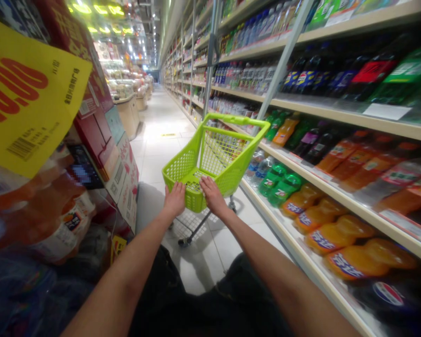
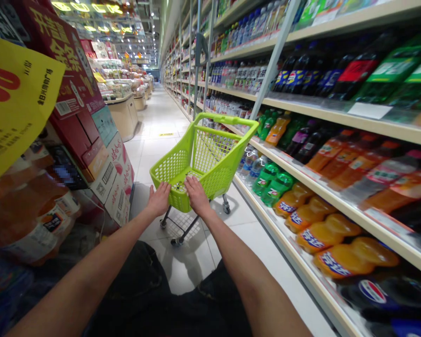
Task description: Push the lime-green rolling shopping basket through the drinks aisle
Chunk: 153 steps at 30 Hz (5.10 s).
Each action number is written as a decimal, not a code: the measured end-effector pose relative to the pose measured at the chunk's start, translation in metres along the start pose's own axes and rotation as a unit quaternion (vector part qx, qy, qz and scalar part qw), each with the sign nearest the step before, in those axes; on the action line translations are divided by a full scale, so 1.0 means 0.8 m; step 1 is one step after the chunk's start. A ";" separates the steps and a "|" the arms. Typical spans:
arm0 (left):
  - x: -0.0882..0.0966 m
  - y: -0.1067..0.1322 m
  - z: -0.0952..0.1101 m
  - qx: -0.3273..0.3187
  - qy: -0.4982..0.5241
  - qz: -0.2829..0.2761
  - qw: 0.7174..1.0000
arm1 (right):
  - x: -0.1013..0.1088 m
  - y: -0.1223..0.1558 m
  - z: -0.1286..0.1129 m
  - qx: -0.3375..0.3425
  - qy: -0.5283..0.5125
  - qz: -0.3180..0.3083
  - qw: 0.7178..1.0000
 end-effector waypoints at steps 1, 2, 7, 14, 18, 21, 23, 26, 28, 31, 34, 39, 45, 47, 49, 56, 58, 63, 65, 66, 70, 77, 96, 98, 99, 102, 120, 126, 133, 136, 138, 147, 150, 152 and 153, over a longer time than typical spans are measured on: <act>0.000 0.004 0.005 -0.004 0.000 0.000 1.000 | 0.003 0.004 0.003 0.001 0.001 0.001 1.000; 0.000 0.007 0.010 -0.007 0.001 -0.002 1.000 | 0.007 0.007 0.005 0.002 0.003 0.001 1.000; -0.001 0.019 0.036 -0.023 -0.003 -0.017 1.000 | 0.024 0.024 0.023 -0.016 0.010 0.000 1.000; -0.003 0.025 0.035 -0.026 -0.009 -0.013 1.000 | 0.059 0.044 0.054 -0.063 0.028 0.005 0.998; -0.008 0.029 0.038 -0.017 -0.008 -0.006 1.000 | 0.054 0.046 0.024 -0.080 0.038 0.026 0.996; -0.008 0.032 0.048 -0.032 -0.003 0.004 0.999 | 0.030 0.038 -0.014 -0.069 0.037 -0.003 0.997; -0.007 0.032 0.045 -0.030 -0.003 0.008 1.000 | 0.023 0.035 -0.024 -0.078 0.048 -0.013 0.996; -0.006 0.027 0.023 0.019 -0.003 0.004 1.000 | 0.034 0.042 -0.009 -0.105 0.075 -0.009 0.992; -0.007 0.025 0.013 0.031 -0.003 -0.002 1.000 | 0.051 0.053 0.013 -0.133 0.095 0.010 0.986; -0.010 0.023 0.014 0.027 0.003 -0.004 1.000 | 0.064 0.066 0.030 -0.156 0.109 0.039 0.981; -0.009 0.024 0.020 0.039 0.009 -0.002 0.999 | 0.049 0.057 0.011 -0.134 0.099 0.037 0.985; -0.008 0.027 0.027 0.026 -0.004 0.000 1.000 | 0.008 0.021 -0.039 -0.089 0.061 0.004 0.994; -0.012 0.029 0.023 0.028 -0.003 0.014 1.000 | 0.031 0.031 -0.016 -0.109 0.068 0.013 0.992; -0.015 0.029 0.026 0.030 0.001 0.015 0.999 | 0.042 0.040 -0.005 -0.124 0.082 0.030 0.988; -0.017 0.030 0.029 0.035 0.003 0.015 0.999 | 0.042 0.041 -0.007 -0.121 0.086 0.036 0.988; -0.019 0.032 0.033 0.034 -0.008 0.013 0.999 | 0.002 0.017 -0.052 -0.057 0.068 0.018 0.996; -0.017 0.033 0.031 0.030 -0.009 0.013 0.999 | 0.003 0.018 -0.048 -0.044 0.062 0.015 0.997; -0.017 0.034 0.029 0.020 -0.001 0.011 1.000 | 0.041 0.043 0.005 -0.102 0.078 0.062 0.990; -0.019 0.034 0.031 0.020 0.007 0.011 1.000 | 0.053 0.052 0.020 -0.133 0.083 0.087 0.984; -0.020 0.034 0.033 0.021 0.009 0.013 1.000 | 0.054 0.054 0.022 -0.139 0.081 0.093 0.983; -0.024 0.033 0.035 0.030 0.005 0.022 0.999 | 0.027 0.038 -0.011 -0.103 0.035 0.081 0.991; -0.018 0.033 0.027 0.030 -0.002 0.020 0.999 | 0.002 0.007 -0.053 -0.026 -0.032 0.083 0.996; 0.015 0.028 0.026 0.023 0.122 0.127 0.984 | -0.004 -0.002 -0.064 -0.142 0.002 -0.030 0.989; 0.029 0.023 0.034 -0.003 0.170 0.154 0.973 | 0.000 -0.005 -0.064 -0.150 -0.009 -0.051 0.987; 0.033 0.019 0.041 -0.017 0.194 0.157 0.968 | 0.003 -0.005 -0.064 -0.147 -0.016 -0.063 0.987; 0.034 0.006 0.062 -0.037 0.242 0.116 0.962 | 0.014 0.003 -0.057 -0.135 -0.033 -0.084 0.987; 0.017 -0.007 0.048 0.025 0.065 0.169 0.983 | 0.056 0.066 -0.007 -0.249 0.066 -0.019 0.966; 0.009 0.002 0.044 0.011 0.038 0.169 0.985 | 0.050 0.067 -0.014 -0.256 0.076 -0.001 0.964; -0.006 -0.001 0.103 -0.075 0.015 0.144 0.987 | 0.051 0.070 -0.010 -0.253 0.076 -0.007 0.965; -0.002 0.000 0.076 -0.080 0.008 0.146 0.986 | 0.054 0.072 -0.006 -0.252 0.068 -0.007 0.965; 0.003 -0.001 0.048 -0.050 0.004 0.151 0.987 | 0.053 0.072 -0.006 -0.249 0.062 -0.005 0.966; 0.000 -0.002 0.107 -0.051 0.026 0.123 0.991 | 0.044 0.070 -0.013 -0.235 0.057 0.009 0.970; -0.003 -0.002 0.124 -0.090 0.027 0.116 0.989 | 0.053 0.073 -0.005 -0.244 0.069 0.020 0.967; -0.003 -0.002 0.108 -0.089 0.021 0.123 0.988 | 0.062 0.078 0.005 -0.266 0.089 0.031 0.959; -0.002 -0.002 0.095 -0.079 0.017 0.129 0.988 | 0.066 0.080 0.009 -0.276 0.098 0.033 0.956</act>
Point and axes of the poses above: each hand's wrist, its own y-axis away from the middle knuckle, its own x-axis out of the back of the hand, z = x × y, the point moved 8 cm from there along -y, towards the middle knuckle, and after that the axes turned 5 degrees about x, right-handed, at the moved point
